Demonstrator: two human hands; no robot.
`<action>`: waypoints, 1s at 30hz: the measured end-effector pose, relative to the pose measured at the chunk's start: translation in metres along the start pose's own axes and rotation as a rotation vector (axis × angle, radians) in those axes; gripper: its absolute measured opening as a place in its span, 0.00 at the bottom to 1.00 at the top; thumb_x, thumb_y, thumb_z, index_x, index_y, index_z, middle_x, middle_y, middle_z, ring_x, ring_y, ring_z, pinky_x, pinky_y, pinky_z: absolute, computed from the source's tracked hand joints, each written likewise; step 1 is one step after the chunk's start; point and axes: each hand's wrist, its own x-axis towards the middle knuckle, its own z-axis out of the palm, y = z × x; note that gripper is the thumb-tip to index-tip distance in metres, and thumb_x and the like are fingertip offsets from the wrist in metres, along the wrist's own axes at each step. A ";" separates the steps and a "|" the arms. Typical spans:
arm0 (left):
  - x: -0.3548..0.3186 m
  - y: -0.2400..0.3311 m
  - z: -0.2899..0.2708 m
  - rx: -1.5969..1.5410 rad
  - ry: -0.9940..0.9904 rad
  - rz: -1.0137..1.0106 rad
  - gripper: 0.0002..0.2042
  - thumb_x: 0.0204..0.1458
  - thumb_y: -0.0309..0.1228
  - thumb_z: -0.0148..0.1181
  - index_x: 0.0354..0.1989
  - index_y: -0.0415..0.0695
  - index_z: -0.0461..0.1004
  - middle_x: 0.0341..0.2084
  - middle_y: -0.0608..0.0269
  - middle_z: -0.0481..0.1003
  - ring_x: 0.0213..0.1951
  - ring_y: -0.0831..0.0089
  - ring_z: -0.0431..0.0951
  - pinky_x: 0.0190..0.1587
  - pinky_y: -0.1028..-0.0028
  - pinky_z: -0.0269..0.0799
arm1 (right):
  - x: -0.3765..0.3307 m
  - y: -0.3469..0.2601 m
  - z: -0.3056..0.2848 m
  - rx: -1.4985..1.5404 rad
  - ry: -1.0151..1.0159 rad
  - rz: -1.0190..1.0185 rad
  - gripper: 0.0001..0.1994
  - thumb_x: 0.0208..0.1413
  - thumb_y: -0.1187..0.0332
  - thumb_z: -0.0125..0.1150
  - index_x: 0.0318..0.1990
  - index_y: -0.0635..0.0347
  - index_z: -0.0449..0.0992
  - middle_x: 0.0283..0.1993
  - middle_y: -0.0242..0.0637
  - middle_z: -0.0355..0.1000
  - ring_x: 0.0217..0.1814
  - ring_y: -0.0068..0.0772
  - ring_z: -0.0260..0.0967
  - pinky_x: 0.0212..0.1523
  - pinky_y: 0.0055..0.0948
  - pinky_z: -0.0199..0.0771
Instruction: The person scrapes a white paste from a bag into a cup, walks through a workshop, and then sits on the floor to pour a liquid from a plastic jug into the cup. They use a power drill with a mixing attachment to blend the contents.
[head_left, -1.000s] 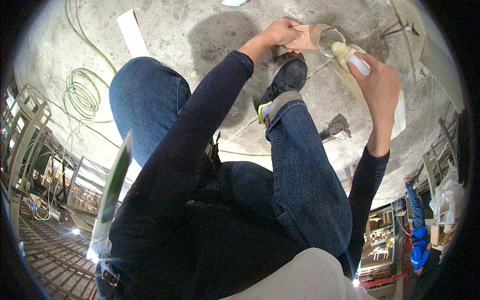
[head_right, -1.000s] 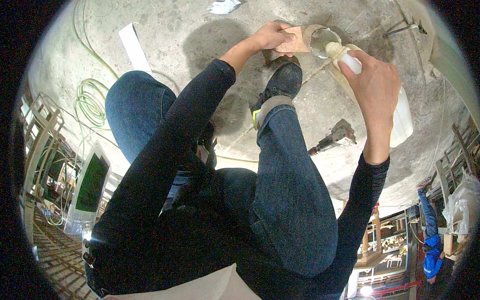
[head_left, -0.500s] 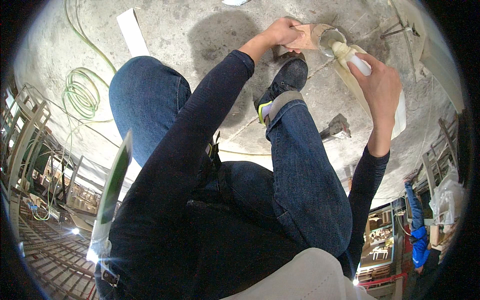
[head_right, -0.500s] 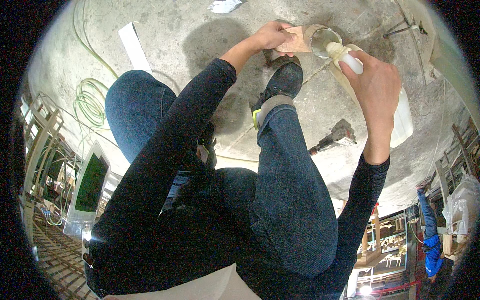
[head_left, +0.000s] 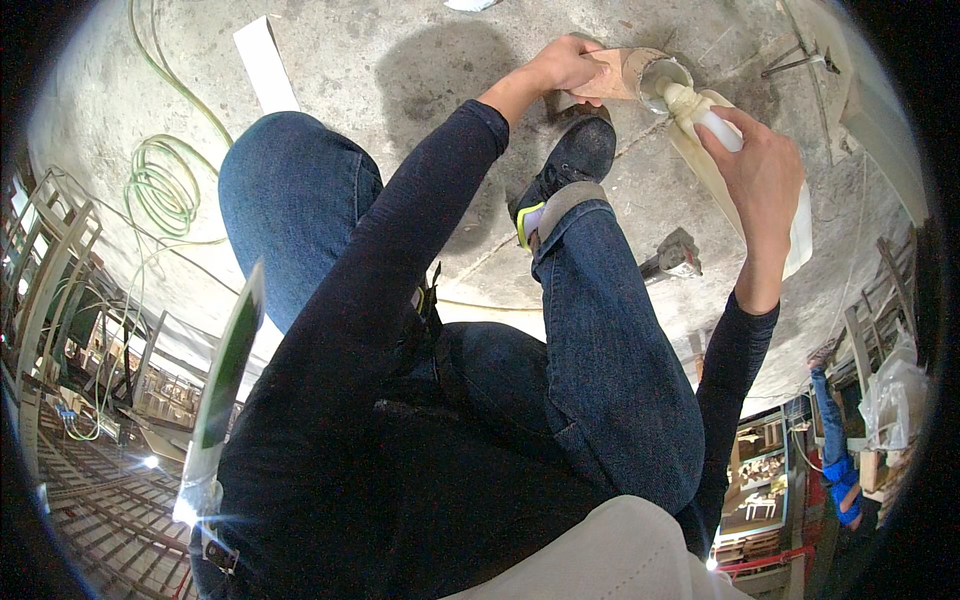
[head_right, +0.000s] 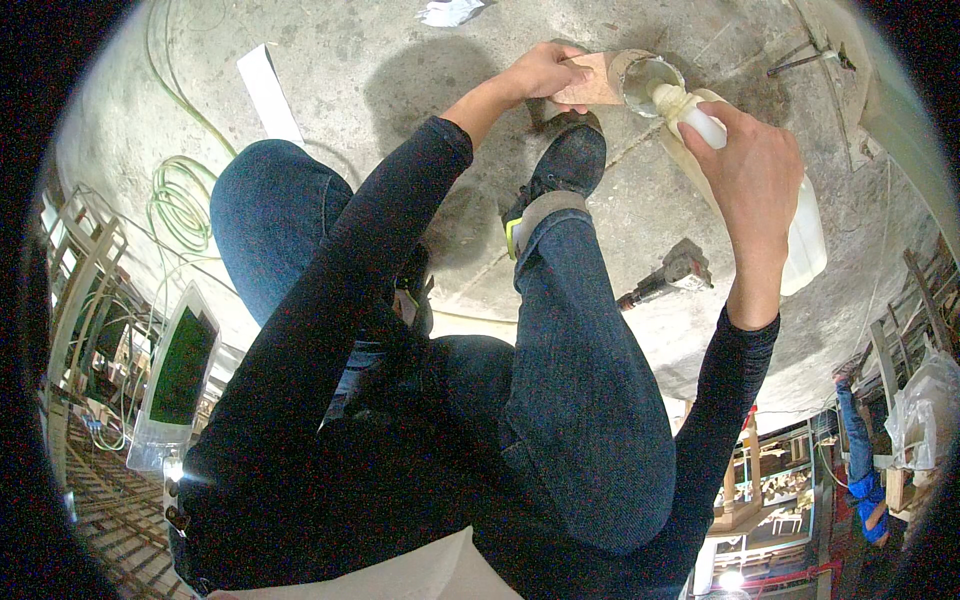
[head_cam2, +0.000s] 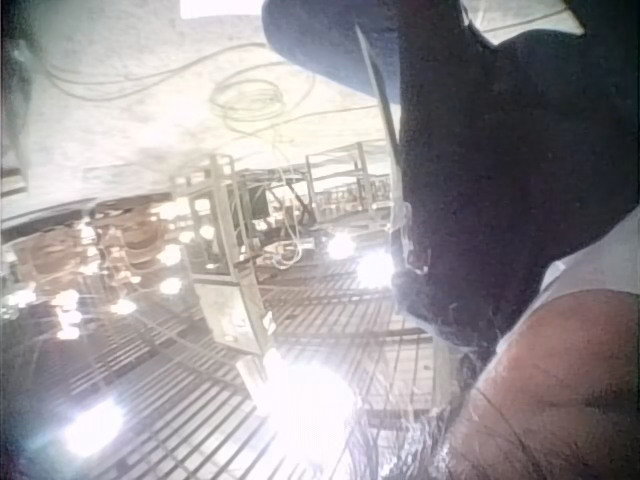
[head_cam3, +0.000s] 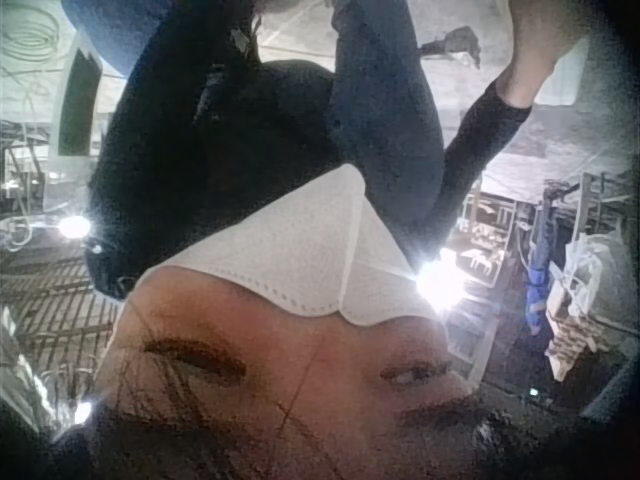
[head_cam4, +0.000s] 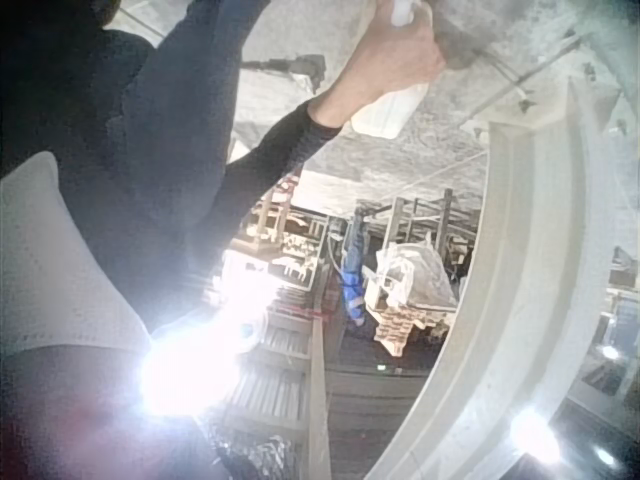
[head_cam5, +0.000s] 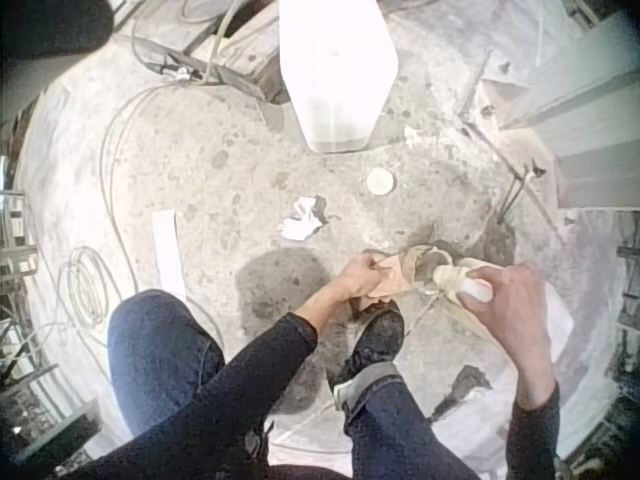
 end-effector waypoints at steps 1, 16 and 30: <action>-0.001 0.001 0.001 0.004 0.007 -0.005 0.15 0.59 0.29 0.55 0.49 0.32 0.70 0.35 0.50 0.79 0.29 0.64 0.83 0.25 0.73 0.80 | 0.000 0.000 0.000 0.003 0.000 -0.005 0.16 0.47 0.52 0.67 0.39 0.49 0.83 0.24 0.45 0.76 0.29 0.44 0.76 0.36 0.37 0.73; -0.001 -0.001 -0.005 -0.014 -0.066 0.023 0.14 0.59 0.31 0.55 0.49 0.33 0.70 0.35 0.52 0.79 0.30 0.65 0.83 0.31 0.72 0.79 | -0.005 0.001 0.001 -0.025 0.057 -0.026 0.16 0.47 0.51 0.67 0.38 0.48 0.83 0.23 0.43 0.75 0.28 0.44 0.75 0.35 0.37 0.72; -0.040 0.036 0.055 -0.097 -0.095 0.158 0.13 0.58 0.28 0.55 0.47 0.32 0.71 0.33 0.54 0.78 0.28 0.66 0.82 0.31 0.72 0.79 | -0.106 0.064 -0.036 0.163 0.304 0.084 0.14 0.45 0.58 0.71 0.39 0.51 0.83 0.27 0.33 0.74 0.34 0.35 0.69 0.46 0.34 0.67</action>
